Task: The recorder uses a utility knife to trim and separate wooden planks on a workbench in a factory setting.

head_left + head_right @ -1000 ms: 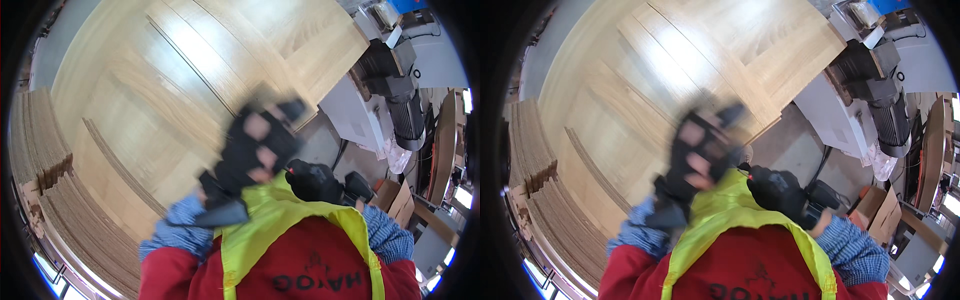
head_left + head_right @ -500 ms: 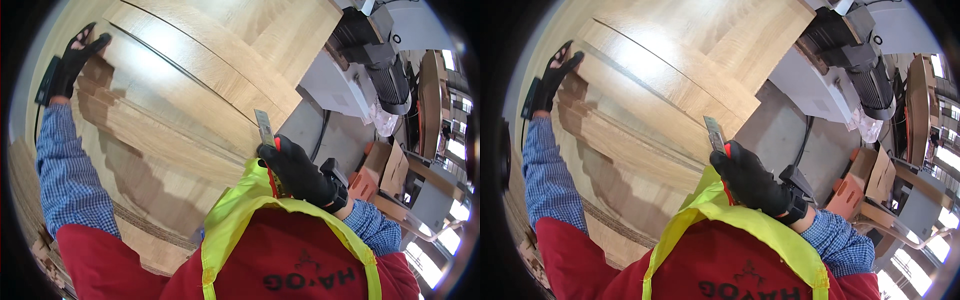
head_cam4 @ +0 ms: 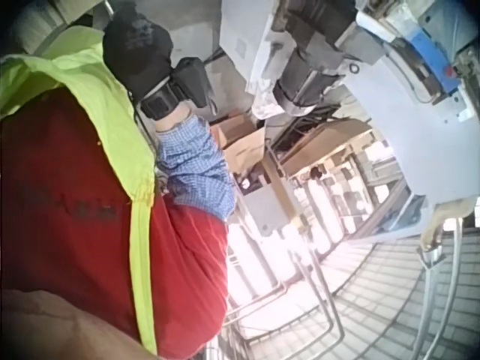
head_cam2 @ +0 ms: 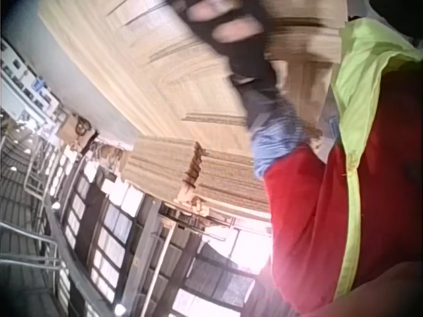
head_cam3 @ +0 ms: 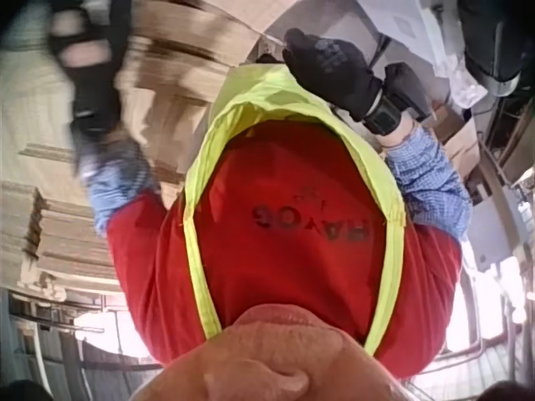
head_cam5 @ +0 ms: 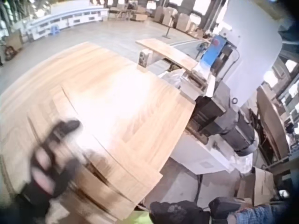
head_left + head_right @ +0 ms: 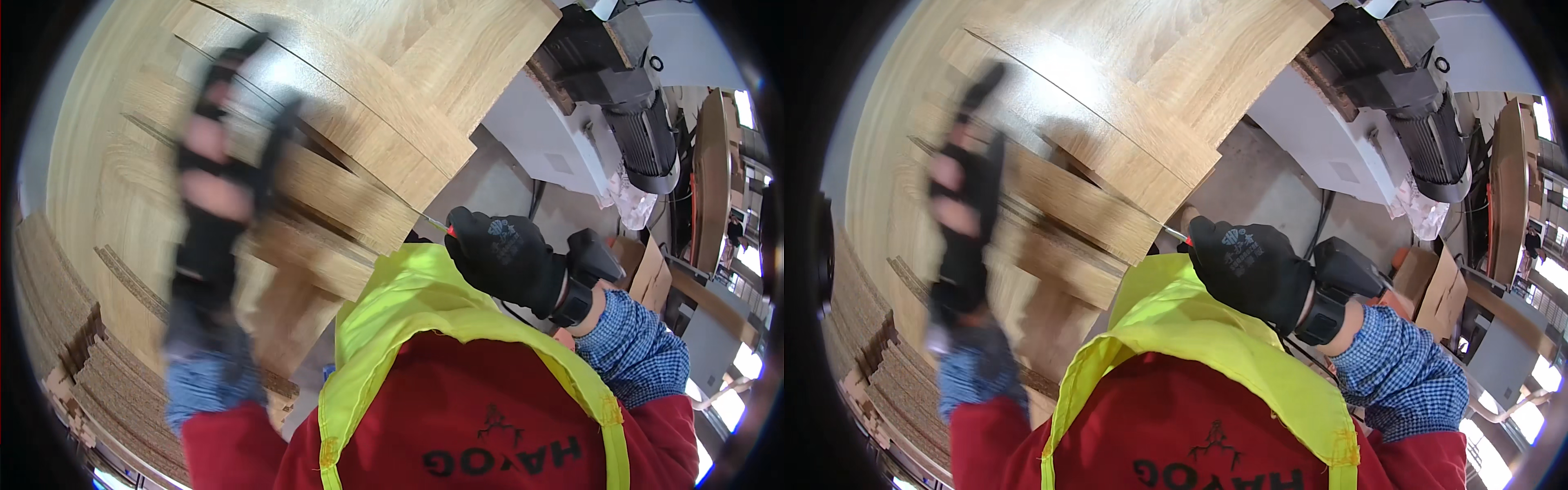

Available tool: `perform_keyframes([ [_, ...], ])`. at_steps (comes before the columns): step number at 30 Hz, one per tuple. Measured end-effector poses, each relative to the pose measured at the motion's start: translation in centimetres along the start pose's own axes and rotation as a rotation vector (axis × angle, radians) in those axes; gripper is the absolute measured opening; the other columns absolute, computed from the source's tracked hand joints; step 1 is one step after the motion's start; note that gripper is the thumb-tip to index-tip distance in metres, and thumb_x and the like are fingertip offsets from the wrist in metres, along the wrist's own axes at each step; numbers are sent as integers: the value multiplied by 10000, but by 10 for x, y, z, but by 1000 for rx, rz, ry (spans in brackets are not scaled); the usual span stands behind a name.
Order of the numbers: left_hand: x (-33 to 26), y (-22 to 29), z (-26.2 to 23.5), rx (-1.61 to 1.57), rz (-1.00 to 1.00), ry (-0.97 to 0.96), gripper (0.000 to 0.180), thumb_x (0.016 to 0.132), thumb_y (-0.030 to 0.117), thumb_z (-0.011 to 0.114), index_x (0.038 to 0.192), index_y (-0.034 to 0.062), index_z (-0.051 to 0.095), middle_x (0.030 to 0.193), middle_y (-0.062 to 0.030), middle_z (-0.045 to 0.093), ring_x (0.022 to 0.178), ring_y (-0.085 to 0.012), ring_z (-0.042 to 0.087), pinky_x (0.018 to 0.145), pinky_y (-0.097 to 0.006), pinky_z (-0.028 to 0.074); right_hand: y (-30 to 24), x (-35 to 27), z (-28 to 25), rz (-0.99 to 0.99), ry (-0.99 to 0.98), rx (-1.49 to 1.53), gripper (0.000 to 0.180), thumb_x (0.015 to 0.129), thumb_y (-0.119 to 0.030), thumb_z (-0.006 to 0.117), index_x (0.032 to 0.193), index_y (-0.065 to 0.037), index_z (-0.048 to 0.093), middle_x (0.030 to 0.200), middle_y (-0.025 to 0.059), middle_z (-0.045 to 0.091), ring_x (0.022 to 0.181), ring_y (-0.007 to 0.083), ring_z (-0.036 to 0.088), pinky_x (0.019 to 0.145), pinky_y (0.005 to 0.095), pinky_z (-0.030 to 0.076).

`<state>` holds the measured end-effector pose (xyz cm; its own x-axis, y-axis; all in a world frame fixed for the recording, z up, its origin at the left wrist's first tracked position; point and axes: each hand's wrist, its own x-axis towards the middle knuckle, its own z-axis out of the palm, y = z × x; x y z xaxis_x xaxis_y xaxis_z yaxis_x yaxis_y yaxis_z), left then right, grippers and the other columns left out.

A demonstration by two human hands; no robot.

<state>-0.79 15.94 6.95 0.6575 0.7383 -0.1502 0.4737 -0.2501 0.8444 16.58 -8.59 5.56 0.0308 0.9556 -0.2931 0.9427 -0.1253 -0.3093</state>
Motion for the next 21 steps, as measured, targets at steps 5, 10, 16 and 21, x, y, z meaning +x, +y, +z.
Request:
perform_keyframes([
  [5,-56,18,160,-241,708,-103,377,750,268,779,1048,60,679,1030,-146,654,987,-321,636,927,-469,478,42,-23,74,3,98,1162,241,843,-106,669,1060,-72,571,945,75,634,832,191,644,724,292,518],
  [10,-54,14,171,-184,692,-97,447,766,336,754,1093,39,687,945,-158,693,889,-325,670,938,-434,497,26,-10,40,36,-54,1450,250,818,-67,693,1044,-80,587,1032,69,620,931,180,616,814,288,497],
  [16,-69,0,179,-329,611,38,488,661,216,689,1130,89,652,1020,-108,650,1032,-321,602,948,-438,471,45,11,48,-474,-316,1461,361,762,-6,748,1070,-83,575,1037,62,619,962,203,614,838,278,495],
  [21,-72,5,173,-413,472,-183,359,633,145,689,979,63,644,840,-77,643,856,-311,633,874,-391,493,6,-18,58,109,110,1372,405,752,-29,767,1102,-75,569,1006,66,636,926,203,635,823,277,501],
])
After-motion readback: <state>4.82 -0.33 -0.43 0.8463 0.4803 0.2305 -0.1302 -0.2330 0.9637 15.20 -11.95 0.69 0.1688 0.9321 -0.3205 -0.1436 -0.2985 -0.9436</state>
